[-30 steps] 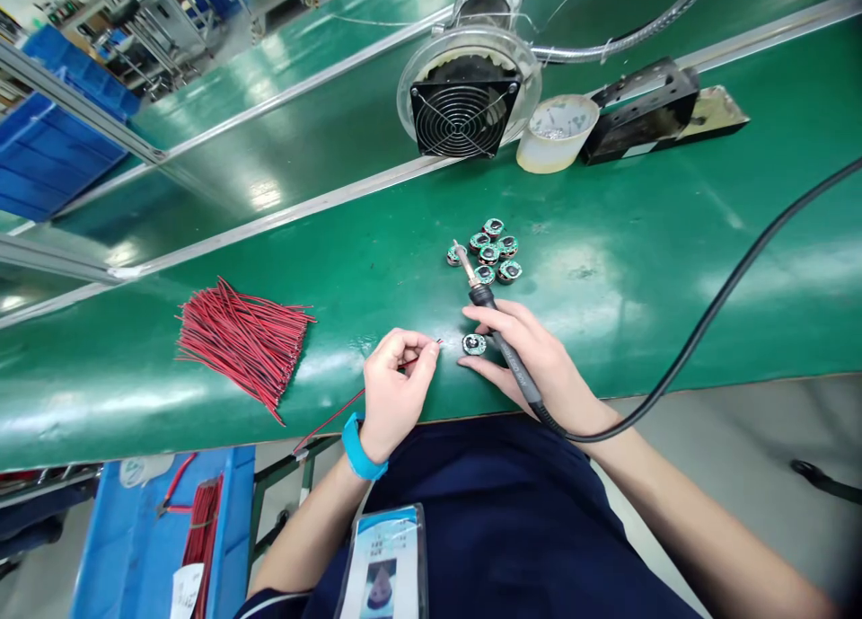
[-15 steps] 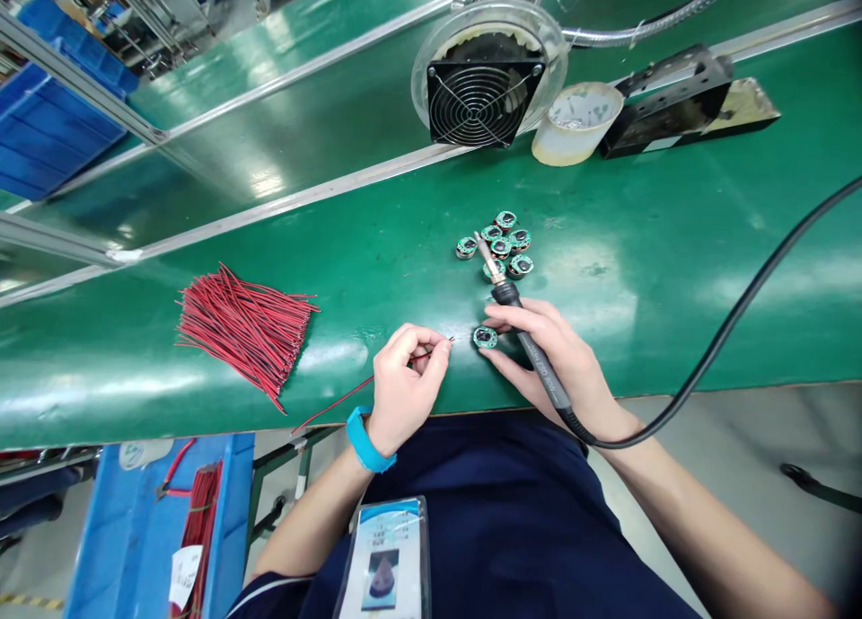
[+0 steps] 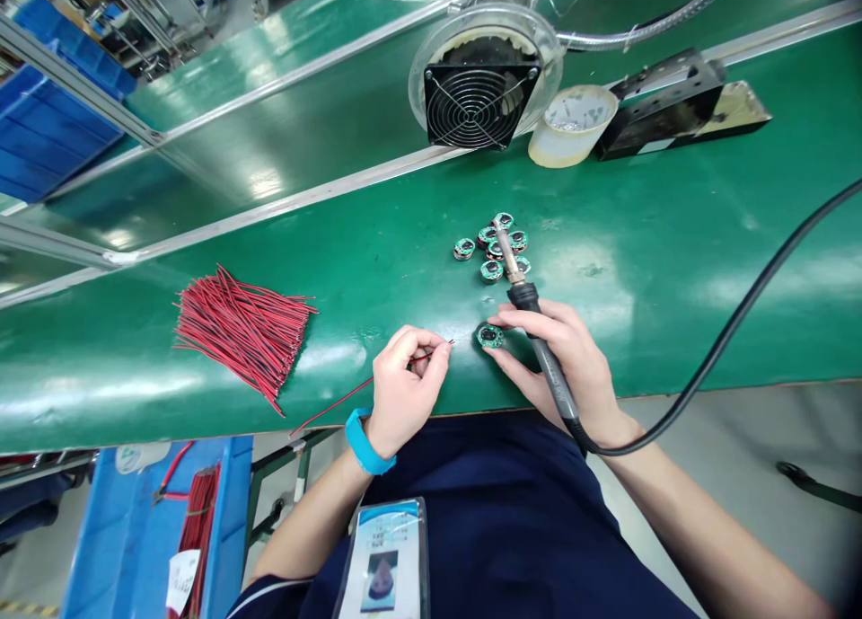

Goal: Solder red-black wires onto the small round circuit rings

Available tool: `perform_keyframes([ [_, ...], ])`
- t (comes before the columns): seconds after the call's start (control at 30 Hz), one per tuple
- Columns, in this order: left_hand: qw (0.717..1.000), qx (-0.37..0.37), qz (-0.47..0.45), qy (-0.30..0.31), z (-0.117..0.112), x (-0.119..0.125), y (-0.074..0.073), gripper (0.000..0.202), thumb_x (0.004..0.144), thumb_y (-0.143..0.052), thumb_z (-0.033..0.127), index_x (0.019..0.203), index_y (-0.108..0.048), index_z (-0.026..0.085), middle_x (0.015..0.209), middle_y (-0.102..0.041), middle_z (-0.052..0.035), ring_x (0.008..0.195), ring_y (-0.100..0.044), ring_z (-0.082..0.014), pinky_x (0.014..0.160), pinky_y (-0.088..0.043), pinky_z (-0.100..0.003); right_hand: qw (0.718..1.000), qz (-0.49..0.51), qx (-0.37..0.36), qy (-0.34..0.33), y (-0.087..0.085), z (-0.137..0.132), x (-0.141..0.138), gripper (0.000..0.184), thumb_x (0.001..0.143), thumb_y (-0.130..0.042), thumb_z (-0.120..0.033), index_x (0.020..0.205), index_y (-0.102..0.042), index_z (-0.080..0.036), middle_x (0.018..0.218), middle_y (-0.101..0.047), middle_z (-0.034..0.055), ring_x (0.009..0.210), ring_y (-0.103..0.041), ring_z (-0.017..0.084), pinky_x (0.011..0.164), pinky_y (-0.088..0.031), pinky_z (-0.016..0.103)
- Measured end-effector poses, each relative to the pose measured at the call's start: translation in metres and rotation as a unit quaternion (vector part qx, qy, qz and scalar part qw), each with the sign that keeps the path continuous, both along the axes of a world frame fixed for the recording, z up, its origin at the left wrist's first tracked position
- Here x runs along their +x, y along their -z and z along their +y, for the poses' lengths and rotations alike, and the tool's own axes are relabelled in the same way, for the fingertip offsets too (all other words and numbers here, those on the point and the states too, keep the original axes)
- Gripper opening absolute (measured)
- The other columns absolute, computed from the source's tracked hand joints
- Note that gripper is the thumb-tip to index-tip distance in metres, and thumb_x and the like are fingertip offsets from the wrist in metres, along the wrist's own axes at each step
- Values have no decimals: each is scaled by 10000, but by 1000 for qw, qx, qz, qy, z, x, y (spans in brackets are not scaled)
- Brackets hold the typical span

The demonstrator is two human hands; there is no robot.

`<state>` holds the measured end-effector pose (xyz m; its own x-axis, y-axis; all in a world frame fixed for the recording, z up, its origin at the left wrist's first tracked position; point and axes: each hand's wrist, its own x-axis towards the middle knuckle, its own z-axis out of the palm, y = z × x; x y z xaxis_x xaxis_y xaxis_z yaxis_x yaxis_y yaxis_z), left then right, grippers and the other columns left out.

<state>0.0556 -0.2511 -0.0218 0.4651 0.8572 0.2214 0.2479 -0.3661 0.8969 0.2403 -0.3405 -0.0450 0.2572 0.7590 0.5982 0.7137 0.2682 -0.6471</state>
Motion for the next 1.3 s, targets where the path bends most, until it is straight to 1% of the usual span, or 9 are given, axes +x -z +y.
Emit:
perform_keyframes([
  [0.2,1000,-4,4,0,0,0,0,146,966,-685,205,822,-683,185,776,-613,26,640,-525,-72,586,-419,-197,1000,5,1,-4,0,0,0,571,928,-733,-117,1430,-583,-343,1267,-707,85,1202,-703,258,980,-648,416],
  [0.4,1000,-10,11,-1,-1,0,-1,158,966,-682,226,814,-684,185,774,-621,9,636,-526,-91,574,-421,-215,1000,4,-9,-5,-2,0,-1,563,937,-718,-124,1430,-575,-355,1277,-697,91,1199,-707,269,985,-651,450],
  [0.77,1000,-10,10,2,0,0,-2,155,967,-678,218,815,-682,185,773,-612,13,638,-516,-88,579,-415,-214,1000,10,-14,-7,-2,0,0,518,930,-730,-126,1393,-609,-325,1267,-698,98,1196,-702,262,984,-644,420],
  [1.0,1000,-9,6,6,-1,0,0,101,968,-708,229,876,-709,188,812,-614,8,646,-511,-92,598,-427,-227,1000,1,-13,-7,-4,2,-1,506,946,-710,-146,1402,-594,-330,1262,-687,95,1189,-709,263,965,-649,426],
  [1.17,999,19,17,27,0,-2,0,133,1003,-688,252,885,-724,201,836,-658,-11,727,-569,-122,645,-458,-247,999,-12,-24,-19,-5,4,-2,494,950,-700,-135,1396,-586,-312,1221,-670,97,1135,-717,243,946,-643,386],
  [1.3,999,13,24,47,1,-2,-1,155,1024,-650,255,899,-727,205,878,-683,-30,781,-602,-145,661,-476,-263,997,-5,-58,-47,-2,4,-3,483,968,-677,-151,1416,-573,-299,1252,-623,100,1041,-729,217,910,-643,359],
])
